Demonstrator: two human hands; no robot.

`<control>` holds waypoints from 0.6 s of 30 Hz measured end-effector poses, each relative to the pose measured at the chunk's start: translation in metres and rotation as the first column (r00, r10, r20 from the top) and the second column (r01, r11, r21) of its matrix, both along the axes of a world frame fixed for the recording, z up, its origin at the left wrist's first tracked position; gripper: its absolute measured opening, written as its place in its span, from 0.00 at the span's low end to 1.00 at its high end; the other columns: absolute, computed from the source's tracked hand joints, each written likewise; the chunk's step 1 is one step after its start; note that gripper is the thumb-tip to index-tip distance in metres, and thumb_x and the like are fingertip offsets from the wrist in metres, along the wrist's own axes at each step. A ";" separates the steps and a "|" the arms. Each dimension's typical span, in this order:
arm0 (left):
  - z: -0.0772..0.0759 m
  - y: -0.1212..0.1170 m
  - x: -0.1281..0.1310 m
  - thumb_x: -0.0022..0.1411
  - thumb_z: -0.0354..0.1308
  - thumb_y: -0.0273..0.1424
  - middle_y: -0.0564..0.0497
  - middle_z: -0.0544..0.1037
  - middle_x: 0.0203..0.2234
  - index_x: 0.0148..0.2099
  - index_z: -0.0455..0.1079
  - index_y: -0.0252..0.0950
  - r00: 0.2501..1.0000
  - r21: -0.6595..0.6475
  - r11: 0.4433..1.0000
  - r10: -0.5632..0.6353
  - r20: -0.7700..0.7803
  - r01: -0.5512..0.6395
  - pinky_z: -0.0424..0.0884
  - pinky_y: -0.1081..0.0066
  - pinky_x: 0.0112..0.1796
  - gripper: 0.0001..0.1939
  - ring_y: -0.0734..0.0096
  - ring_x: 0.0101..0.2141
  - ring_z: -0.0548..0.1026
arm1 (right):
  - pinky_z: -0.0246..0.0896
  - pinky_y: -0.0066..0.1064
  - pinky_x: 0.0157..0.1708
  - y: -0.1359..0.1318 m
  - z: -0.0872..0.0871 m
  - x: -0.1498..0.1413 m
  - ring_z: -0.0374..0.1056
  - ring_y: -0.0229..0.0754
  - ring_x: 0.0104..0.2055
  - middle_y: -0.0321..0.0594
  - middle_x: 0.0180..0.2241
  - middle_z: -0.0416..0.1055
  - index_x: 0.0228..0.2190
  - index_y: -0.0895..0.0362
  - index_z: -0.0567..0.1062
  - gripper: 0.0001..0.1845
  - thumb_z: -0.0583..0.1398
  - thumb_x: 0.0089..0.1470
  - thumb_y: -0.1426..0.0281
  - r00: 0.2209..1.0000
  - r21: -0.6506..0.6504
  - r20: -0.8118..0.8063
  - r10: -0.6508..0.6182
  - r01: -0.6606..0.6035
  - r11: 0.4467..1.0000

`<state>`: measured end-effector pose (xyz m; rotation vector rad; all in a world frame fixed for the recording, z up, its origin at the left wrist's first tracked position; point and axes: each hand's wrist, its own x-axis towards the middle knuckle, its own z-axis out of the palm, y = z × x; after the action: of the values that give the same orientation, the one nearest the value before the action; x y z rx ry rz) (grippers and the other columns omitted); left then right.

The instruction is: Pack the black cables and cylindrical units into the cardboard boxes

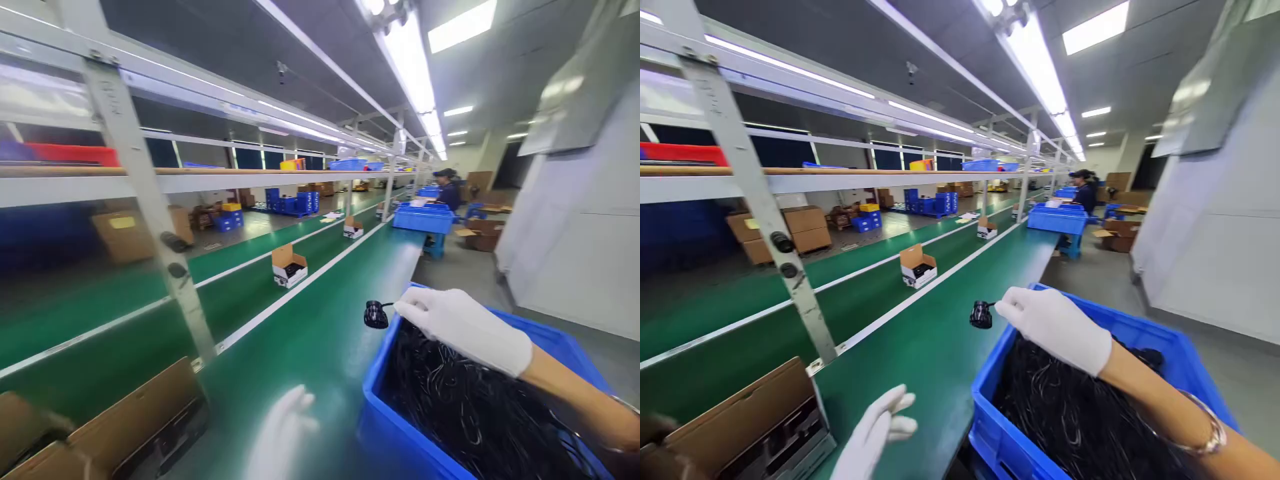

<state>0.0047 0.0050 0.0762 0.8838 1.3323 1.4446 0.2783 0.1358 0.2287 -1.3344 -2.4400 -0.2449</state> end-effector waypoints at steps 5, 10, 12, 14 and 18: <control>0.015 0.033 0.020 0.55 0.51 0.60 0.35 0.69 0.56 0.60 0.63 0.36 0.888 0.102 0.966 -0.260 0.379 0.240 0.72 0.55 0.45 0.41 0.57 0.38 0.77 | 0.41 0.27 0.18 -0.006 -0.015 -0.061 0.57 0.32 0.16 0.32 0.22 0.69 0.28 0.54 0.71 0.15 0.48 0.60 0.72 0.941 0.100 0.133 0.310 -0.324 0.941; 0.039 0.043 0.026 0.66 0.46 0.48 0.42 0.73 0.43 0.48 0.69 0.32 0.619 0.278 0.922 -0.386 0.684 0.268 0.69 0.71 0.34 0.25 0.72 0.32 0.72 | 0.48 0.25 0.20 -0.025 -0.035 -0.099 0.63 0.34 0.19 0.30 0.20 0.69 0.29 0.53 0.74 0.12 0.53 0.61 0.69 0.890 -0.072 0.068 0.451 -0.447 0.892; 0.043 0.048 0.026 0.66 0.50 0.44 0.46 0.72 0.39 0.45 0.70 0.33 0.603 0.323 0.926 -0.374 0.705 0.197 0.67 0.75 0.32 0.19 0.75 0.32 0.70 | 0.52 0.26 0.23 -0.030 -0.032 -0.103 0.66 0.35 0.22 0.31 0.22 0.71 0.29 0.53 0.75 0.13 0.53 0.61 0.65 0.890 -0.179 0.039 0.454 -0.441 0.880; 0.047 0.051 0.025 0.67 0.50 0.42 0.48 0.71 0.37 0.43 0.70 0.33 0.676 0.354 0.919 -0.372 0.636 0.172 0.66 0.76 0.33 0.17 0.78 0.30 0.68 | 0.56 0.26 0.26 -0.026 -0.027 -0.096 0.69 0.37 0.26 0.32 0.25 0.74 0.31 0.52 0.76 0.15 0.52 0.62 0.61 0.908 -0.276 0.018 0.418 -0.398 0.875; 0.058 0.058 0.024 0.66 0.49 0.44 0.48 0.71 0.37 0.41 0.68 0.35 0.834 0.380 0.897 -0.381 0.399 0.228 0.64 0.74 0.30 0.17 0.79 0.26 0.65 | 0.61 0.32 0.29 0.002 -0.041 -0.052 0.73 0.47 0.32 0.40 0.32 0.78 0.40 0.53 0.77 0.22 0.58 0.53 0.50 0.969 -0.308 0.153 0.194 -0.140 0.941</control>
<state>0.0292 0.0629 0.1344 0.8385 0.5720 1.5083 0.2260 0.1375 0.1879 -1.2536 -2.8155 0.0490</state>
